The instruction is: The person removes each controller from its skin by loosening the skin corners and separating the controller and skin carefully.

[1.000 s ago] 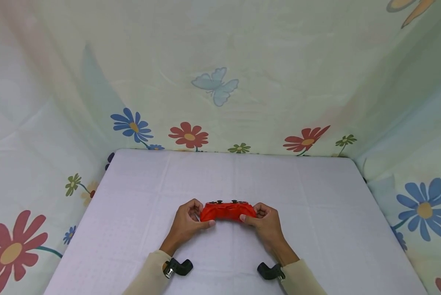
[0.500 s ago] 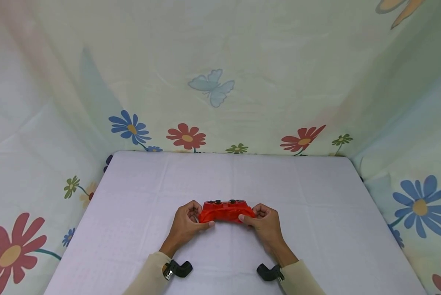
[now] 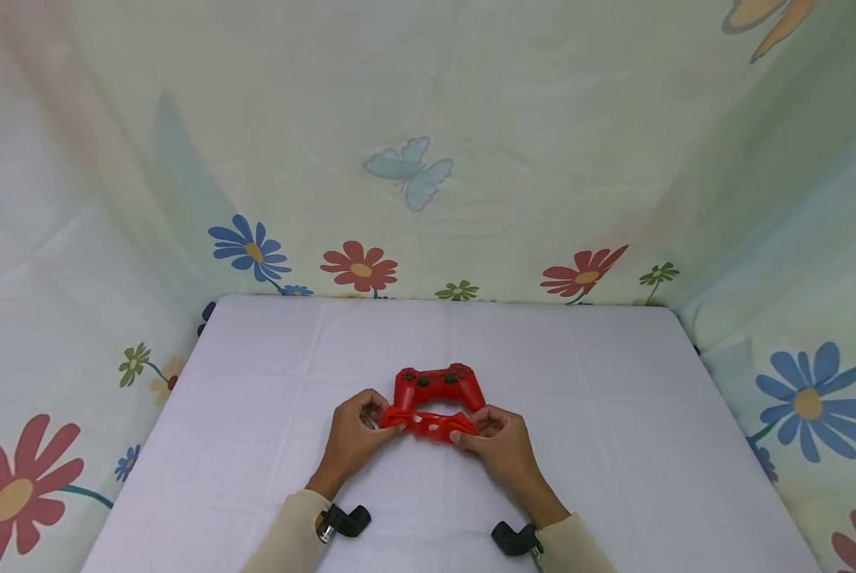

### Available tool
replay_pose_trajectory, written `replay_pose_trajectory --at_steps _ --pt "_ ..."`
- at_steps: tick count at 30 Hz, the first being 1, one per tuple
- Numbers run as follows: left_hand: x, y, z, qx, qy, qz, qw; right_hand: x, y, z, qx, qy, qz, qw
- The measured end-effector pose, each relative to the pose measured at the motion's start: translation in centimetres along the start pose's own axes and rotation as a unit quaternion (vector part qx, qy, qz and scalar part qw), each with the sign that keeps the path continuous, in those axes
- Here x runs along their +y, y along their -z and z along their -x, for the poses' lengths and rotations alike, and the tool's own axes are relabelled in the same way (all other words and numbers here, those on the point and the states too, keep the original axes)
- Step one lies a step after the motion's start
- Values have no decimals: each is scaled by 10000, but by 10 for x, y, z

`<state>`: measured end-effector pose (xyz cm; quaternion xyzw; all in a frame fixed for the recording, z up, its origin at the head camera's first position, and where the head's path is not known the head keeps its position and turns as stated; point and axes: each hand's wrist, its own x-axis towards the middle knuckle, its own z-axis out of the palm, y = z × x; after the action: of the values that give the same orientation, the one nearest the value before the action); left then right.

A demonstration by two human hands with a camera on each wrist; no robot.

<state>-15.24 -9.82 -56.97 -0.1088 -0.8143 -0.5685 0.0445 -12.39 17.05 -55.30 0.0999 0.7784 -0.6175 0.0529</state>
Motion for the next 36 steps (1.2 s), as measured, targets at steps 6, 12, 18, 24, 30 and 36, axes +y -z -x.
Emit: replay_pose_trajectory --at_steps 6,12,18,24,30,36 --pt "-1 18 1 -740 246 -339 9964 3 7 -3 -558 241 176 9980" --pt "1 20 3 -1149 99 -609 9915 -3 14 -5 -1138 339 555 9914" --pt "2 21 7 -1258 50 -685 9897 -8 18 -4 -1293 691 1163 9823" --pt "3 22 12 -1112 -16 -859 9901 -19 18 -1 -1396 799 1697 9723" --pt "3 19 18 -751 273 -781 9937 -39 15 2 -1306 1174 2103 9617" --pt "3 15 21 -425 340 -833 9950 -57 -4 -4 -1849 1766 1650 9526"
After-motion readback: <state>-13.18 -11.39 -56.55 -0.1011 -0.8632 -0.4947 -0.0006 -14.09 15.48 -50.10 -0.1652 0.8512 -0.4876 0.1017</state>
